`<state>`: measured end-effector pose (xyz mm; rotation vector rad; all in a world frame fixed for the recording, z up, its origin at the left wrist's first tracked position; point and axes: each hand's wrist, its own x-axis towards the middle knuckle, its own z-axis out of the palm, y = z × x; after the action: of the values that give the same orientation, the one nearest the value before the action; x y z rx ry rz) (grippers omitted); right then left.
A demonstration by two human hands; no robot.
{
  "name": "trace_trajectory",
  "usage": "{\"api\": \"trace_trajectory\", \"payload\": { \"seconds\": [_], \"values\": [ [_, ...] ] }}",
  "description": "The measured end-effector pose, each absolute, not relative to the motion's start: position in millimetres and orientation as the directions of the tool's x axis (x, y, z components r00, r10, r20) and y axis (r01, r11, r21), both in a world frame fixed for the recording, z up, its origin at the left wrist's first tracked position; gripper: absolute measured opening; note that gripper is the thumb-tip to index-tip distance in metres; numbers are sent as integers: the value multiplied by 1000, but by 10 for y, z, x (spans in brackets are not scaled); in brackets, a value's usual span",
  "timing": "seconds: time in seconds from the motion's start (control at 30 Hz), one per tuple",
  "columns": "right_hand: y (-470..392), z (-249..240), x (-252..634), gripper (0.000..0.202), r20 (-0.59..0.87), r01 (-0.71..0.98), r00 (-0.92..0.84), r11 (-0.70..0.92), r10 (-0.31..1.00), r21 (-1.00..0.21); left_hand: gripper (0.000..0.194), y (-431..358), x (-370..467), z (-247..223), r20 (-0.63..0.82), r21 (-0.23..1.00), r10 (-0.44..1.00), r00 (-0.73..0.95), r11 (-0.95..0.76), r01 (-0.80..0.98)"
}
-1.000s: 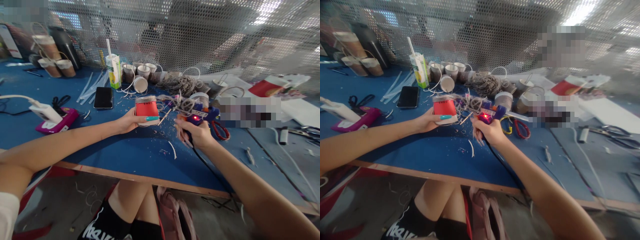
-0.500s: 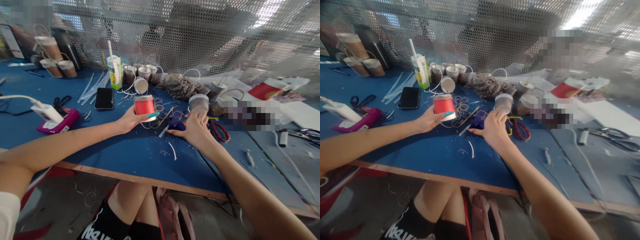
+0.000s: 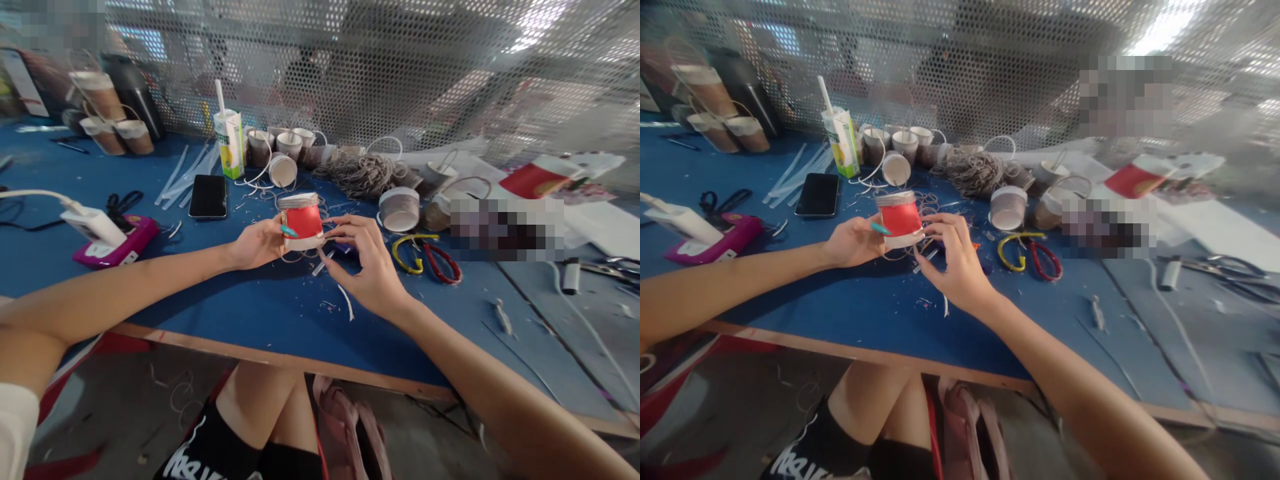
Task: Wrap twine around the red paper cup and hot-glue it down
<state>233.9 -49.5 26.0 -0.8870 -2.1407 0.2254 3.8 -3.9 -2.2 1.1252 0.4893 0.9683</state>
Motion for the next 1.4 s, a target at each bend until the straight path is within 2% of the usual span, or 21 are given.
{"api": "trace_trajectory", "payload": {
  "seconds": [0.13,0.33,0.57,0.77,1.0,1.1,1.2,1.27,1.4],
  "values": [
    [-462,245,2350,23,595,497,-360,687,719,-530,28,-24,32,10,140,883,815,563,154,-443],
    [-410,201,2355,18,564,424,-274,624,779,-656,33,-6,64,35,121,864,818,562,192,-465],
    [-377,157,2371,28,570,379,-214,605,793,-700,29,-15,76,-18,88,899,896,435,117,-423],
    [-373,137,2362,27,543,349,-225,587,809,-730,44,-14,90,-53,114,884,922,371,76,-462],
    [-411,169,2333,26,515,316,-296,591,804,-742,63,-36,110,-52,119,906,937,329,33,-423],
    [-456,223,2336,21,542,312,-252,598,801,-738,67,-15,117,-55,136,922,963,232,-37,-386],
    [-535,307,2317,20,553,236,-258,607,792,-759,69,17,113,-70,186,940,977,100,-148,-306],
    [-584,352,2287,23,463,165,-288,520,838,-838,70,26,109,-77,224,944,974,39,-207,-256],
    [-607,367,2225,46,167,54,-376,201,911,-978,68,2,115,-75,316,920,949,14,-303,-247]
  ]
}}
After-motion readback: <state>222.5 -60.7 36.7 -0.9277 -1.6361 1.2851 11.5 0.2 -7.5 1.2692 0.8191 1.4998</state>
